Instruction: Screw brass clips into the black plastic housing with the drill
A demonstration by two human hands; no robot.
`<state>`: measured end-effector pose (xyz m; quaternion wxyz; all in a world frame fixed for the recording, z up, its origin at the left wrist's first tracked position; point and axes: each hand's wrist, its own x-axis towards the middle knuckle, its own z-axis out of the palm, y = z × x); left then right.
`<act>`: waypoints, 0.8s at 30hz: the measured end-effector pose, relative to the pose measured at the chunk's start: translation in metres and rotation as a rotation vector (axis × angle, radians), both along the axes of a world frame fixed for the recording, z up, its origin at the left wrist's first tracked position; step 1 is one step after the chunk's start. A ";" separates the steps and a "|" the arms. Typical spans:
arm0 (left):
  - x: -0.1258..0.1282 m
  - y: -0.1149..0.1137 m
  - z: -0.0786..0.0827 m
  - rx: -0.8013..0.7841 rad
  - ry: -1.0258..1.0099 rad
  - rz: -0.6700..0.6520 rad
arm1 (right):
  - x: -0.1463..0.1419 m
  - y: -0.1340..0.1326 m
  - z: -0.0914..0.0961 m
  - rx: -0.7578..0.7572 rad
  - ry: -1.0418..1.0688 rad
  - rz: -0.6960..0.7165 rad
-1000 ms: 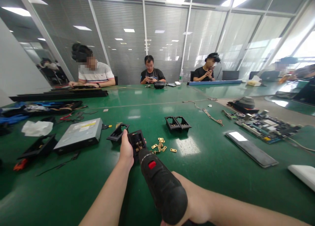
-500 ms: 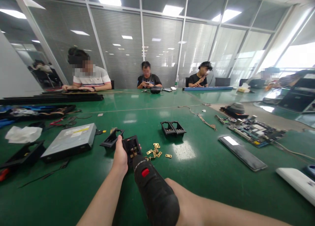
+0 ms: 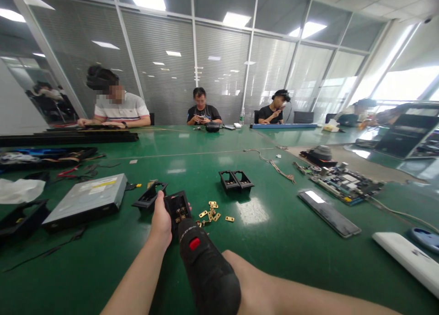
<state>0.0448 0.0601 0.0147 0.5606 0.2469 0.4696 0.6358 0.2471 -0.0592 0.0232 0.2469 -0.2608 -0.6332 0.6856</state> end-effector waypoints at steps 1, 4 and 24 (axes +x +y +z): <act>0.000 0.000 0.000 -0.002 0.000 -0.003 | 0.000 -0.001 0.000 -0.009 0.014 0.000; 0.001 0.000 0.000 -0.013 -0.016 -0.017 | 0.000 -0.002 -0.003 -0.018 0.047 0.023; 0.002 -0.002 -0.004 -0.010 -0.033 -0.020 | 0.003 -0.007 0.008 -0.021 0.006 -0.038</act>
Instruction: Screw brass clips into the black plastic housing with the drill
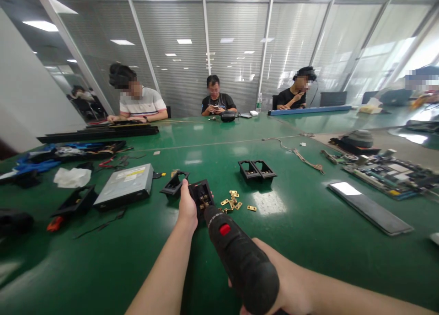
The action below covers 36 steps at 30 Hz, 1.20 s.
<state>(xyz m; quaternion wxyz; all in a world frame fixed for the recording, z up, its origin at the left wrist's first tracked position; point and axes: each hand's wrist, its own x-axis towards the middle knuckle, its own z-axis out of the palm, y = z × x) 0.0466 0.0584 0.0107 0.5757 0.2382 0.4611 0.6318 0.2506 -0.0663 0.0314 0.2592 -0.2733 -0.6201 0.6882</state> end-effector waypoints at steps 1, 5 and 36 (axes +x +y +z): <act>0.000 0.000 0.000 -0.008 -0.001 -0.005 | 0.000 0.000 0.002 -0.014 0.006 -0.001; 0.001 -0.001 0.002 -0.027 -0.016 -0.001 | 0.000 0.000 0.009 -0.067 0.015 0.014; 0.000 0.003 -0.005 -0.008 0.008 0.002 | 0.001 0.001 0.024 -0.054 -0.004 0.063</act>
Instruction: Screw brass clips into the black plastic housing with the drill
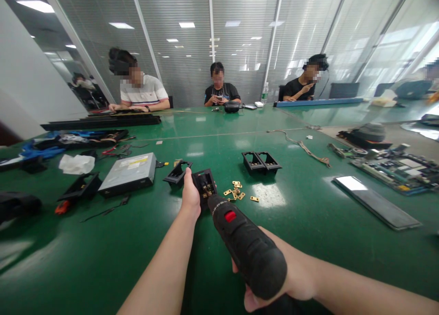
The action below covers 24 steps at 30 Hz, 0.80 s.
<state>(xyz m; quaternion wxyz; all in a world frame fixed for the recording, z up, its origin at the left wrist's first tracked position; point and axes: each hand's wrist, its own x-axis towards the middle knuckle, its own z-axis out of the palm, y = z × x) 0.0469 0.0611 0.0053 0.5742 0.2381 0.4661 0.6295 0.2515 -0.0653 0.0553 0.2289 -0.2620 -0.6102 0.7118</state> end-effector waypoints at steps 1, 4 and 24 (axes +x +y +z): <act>0.000 0.000 0.000 -0.003 -0.001 0.004 | 0.000 0.000 -0.001 -0.010 0.009 0.001; 0.001 -0.001 0.002 -0.003 -0.011 -0.005 | 0.001 0.000 -0.006 -0.054 0.023 0.017; 0.004 -0.003 0.005 0.002 -0.023 0.011 | 0.000 0.001 -0.003 -0.018 0.045 0.003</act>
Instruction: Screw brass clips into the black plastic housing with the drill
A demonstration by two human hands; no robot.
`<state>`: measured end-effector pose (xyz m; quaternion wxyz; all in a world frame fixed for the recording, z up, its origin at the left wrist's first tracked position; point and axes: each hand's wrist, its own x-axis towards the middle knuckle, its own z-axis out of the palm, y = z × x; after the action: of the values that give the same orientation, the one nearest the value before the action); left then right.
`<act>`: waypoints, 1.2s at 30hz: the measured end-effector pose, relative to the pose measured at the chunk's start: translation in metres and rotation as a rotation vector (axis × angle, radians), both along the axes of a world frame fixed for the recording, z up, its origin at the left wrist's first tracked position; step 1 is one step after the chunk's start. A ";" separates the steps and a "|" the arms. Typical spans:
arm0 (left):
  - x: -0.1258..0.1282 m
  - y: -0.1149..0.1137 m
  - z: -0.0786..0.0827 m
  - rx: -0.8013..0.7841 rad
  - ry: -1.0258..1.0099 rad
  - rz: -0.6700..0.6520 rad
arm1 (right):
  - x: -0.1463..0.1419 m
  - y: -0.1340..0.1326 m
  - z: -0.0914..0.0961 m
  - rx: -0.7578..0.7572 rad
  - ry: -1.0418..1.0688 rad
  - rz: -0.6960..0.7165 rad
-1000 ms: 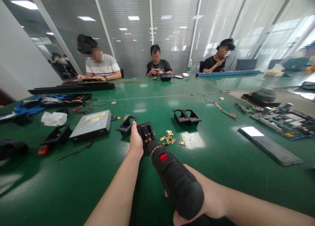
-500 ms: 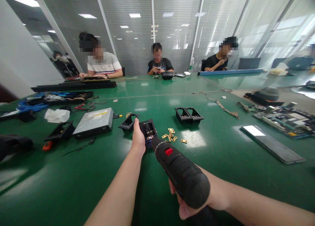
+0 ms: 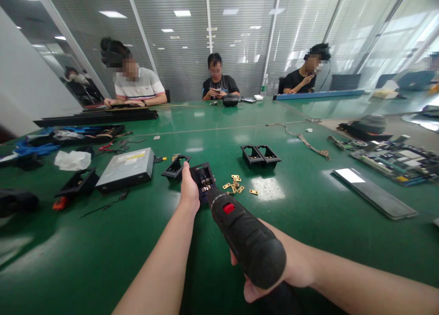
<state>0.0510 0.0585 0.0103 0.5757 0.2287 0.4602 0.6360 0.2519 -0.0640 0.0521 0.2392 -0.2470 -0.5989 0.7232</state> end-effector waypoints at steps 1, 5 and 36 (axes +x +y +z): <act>0.000 0.000 0.000 -0.002 -0.002 0.002 | 0.000 0.000 0.000 -0.008 0.002 0.000; -0.001 0.002 -0.002 0.010 0.003 0.003 | 0.001 0.001 -0.001 0.030 0.011 -0.005; 0.005 0.000 0.006 0.023 -0.022 0.018 | -0.001 0.002 -0.005 -0.041 0.038 0.014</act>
<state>0.0556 0.0589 0.0163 0.5723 0.2243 0.4488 0.6487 0.2514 -0.0618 0.0470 0.2402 -0.2338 -0.5812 0.7415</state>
